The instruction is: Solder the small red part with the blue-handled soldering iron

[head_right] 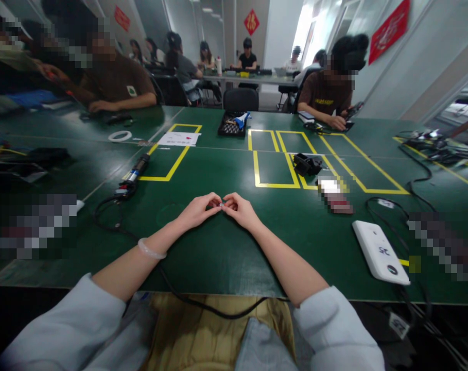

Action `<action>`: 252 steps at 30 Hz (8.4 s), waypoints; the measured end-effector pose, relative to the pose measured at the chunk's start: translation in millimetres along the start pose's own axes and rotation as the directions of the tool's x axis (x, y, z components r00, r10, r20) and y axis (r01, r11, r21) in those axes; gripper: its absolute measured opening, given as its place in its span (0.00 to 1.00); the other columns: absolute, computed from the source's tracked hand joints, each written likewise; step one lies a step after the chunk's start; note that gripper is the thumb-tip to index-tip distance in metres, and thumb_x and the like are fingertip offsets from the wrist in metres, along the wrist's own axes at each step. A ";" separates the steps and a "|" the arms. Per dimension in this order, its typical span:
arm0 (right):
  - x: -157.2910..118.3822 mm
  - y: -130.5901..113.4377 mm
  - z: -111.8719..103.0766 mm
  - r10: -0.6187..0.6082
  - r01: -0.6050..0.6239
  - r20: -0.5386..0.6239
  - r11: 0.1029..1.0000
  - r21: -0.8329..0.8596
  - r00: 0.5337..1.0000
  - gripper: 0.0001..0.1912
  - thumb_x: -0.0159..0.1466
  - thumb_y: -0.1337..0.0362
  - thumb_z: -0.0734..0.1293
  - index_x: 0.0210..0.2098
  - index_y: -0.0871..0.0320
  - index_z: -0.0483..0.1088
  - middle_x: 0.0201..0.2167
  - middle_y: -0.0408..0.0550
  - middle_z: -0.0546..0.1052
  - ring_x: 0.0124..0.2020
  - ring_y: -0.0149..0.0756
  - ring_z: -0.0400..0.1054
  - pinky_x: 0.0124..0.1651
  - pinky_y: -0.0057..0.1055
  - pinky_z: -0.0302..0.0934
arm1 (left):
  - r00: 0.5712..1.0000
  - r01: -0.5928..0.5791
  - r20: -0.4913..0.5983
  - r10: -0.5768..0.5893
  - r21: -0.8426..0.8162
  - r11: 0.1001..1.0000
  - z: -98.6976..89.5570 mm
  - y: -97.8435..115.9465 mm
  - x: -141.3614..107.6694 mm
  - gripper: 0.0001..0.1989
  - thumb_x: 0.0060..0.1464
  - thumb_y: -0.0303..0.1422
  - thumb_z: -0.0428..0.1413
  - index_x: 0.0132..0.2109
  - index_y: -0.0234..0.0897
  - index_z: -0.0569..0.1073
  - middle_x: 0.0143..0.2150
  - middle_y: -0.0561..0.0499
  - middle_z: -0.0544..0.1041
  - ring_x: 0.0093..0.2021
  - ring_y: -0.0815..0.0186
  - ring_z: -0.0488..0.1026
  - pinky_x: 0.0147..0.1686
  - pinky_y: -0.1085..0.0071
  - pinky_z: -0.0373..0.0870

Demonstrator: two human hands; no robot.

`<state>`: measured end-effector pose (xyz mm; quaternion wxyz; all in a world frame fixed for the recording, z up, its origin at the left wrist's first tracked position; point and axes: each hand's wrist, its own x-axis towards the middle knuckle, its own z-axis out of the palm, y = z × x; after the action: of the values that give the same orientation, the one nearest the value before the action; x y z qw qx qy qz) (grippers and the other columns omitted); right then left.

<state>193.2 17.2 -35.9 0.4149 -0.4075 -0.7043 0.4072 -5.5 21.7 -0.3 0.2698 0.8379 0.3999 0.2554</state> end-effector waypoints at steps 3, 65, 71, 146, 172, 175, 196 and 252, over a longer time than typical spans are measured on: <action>-0.2 -0.1 0.2 -0.019 0.020 0.016 1.000 -0.015 1.000 0.12 0.59 0.61 0.68 0.41 0.58 0.67 0.32 0.44 0.75 0.28 0.29 0.65 0.35 0.28 0.62 | 1.000 -0.005 0.000 0.005 -0.019 1.000 -1.3 0.6 0.1 0.10 0.58 0.39 0.53 0.44 0.39 0.71 0.40 0.50 0.76 0.39 0.64 0.74 0.41 0.69 0.68; -0.6 -4.8 -0.6 -0.029 0.024 -0.040 0.993 -0.116 0.999 0.10 0.60 0.60 0.67 0.38 0.58 0.68 0.26 0.40 0.68 0.26 0.29 0.61 0.32 0.27 0.58 | 0.943 0.328 -0.238 -0.231 0.560 0.761 -22.4 -16.9 -8.6 0.32 0.51 0.42 0.56 0.61 0.35 0.62 0.52 0.38 0.68 0.51 0.49 0.65 0.45 0.59 0.68; -0.9 -5.4 0.0 -0.109 0.102 -0.048 0.985 -0.140 0.993 0.06 0.60 0.63 0.66 0.35 0.58 0.66 0.29 0.41 0.69 0.26 0.29 0.60 0.32 0.27 0.57 | 0.987 0.155 -0.127 -0.103 0.527 0.835 0.0 3.4 -9.2 0.31 0.53 0.39 0.55 0.63 0.38 0.60 0.54 0.43 0.68 0.52 0.55 0.64 0.51 0.62 0.66; -2.6 -5.0 -2.2 0.002 0.007 0.068 0.992 -0.122 0.998 0.11 0.63 0.58 0.65 0.40 0.58 0.74 0.32 0.44 0.76 0.29 0.30 0.65 0.35 0.28 0.60 | 0.613 0.781 -0.656 -0.441 0.419 0.462 -135.2 -104.8 -56.7 0.19 0.61 0.40 0.45 0.49 0.33 0.70 0.53 0.34 0.69 0.52 0.45 0.67 0.47 0.53 0.64; -3.5 -6.8 1.7 -0.123 0.141 0.115 0.977 -0.159 0.986 0.11 0.61 0.64 0.66 0.43 0.57 0.67 0.30 0.42 0.70 0.29 0.29 0.64 0.36 0.28 0.61 | 0.981 0.176 0.130 -0.141 -0.319 0.931 1.7 -9.1 3.4 0.19 0.56 0.37 0.54 0.52 0.34 0.69 0.40 0.47 0.77 0.40 0.65 0.75 0.42 0.67 0.70; -3.3 -7.6 2.0 -0.112 0.130 0.103 0.973 -0.188 0.988 0.08 0.61 0.64 0.65 0.40 0.57 0.67 0.29 0.41 0.70 0.28 0.30 0.63 0.35 0.28 0.60 | 0.984 0.157 0.135 -0.119 -0.331 0.930 3.1 -8.2 3.2 0.18 0.57 0.37 0.54 0.52 0.35 0.69 0.42 0.47 0.77 0.41 0.64 0.75 0.43 0.66 0.70; -1.5 -2.5 -0.7 -0.023 0.021 -0.013 0.993 -0.120 1.000 0.10 0.64 0.58 0.64 0.36 0.59 0.70 0.28 0.43 0.73 0.27 0.30 0.64 0.33 0.27 0.57 | 0.996 0.083 0.042 -0.074 -0.285 0.955 4.9 -4.8 -1.6 0.14 0.57 0.38 0.55 0.48 0.37 0.67 0.40 0.49 0.76 0.38 0.67 0.75 0.40 0.69 0.71; -0.2 -4.3 -0.8 0.017 -0.021 -0.034 0.996 -0.091 0.999 0.12 0.61 0.56 0.67 0.38 0.59 0.70 0.25 0.41 0.68 0.26 0.30 0.60 0.31 0.28 0.56 | 0.840 0.542 -0.360 -0.406 0.546 0.639 -62.5 -51.6 -13.7 0.28 0.50 0.45 0.55 0.55 0.36 0.68 0.52 0.40 0.70 0.49 0.52 0.71 0.44 0.61 0.71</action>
<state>193.0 15.8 -31.8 0.4036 -0.4395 -0.7112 0.3716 -80.8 53.8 8.2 -0.0106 0.7121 0.6932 0.1111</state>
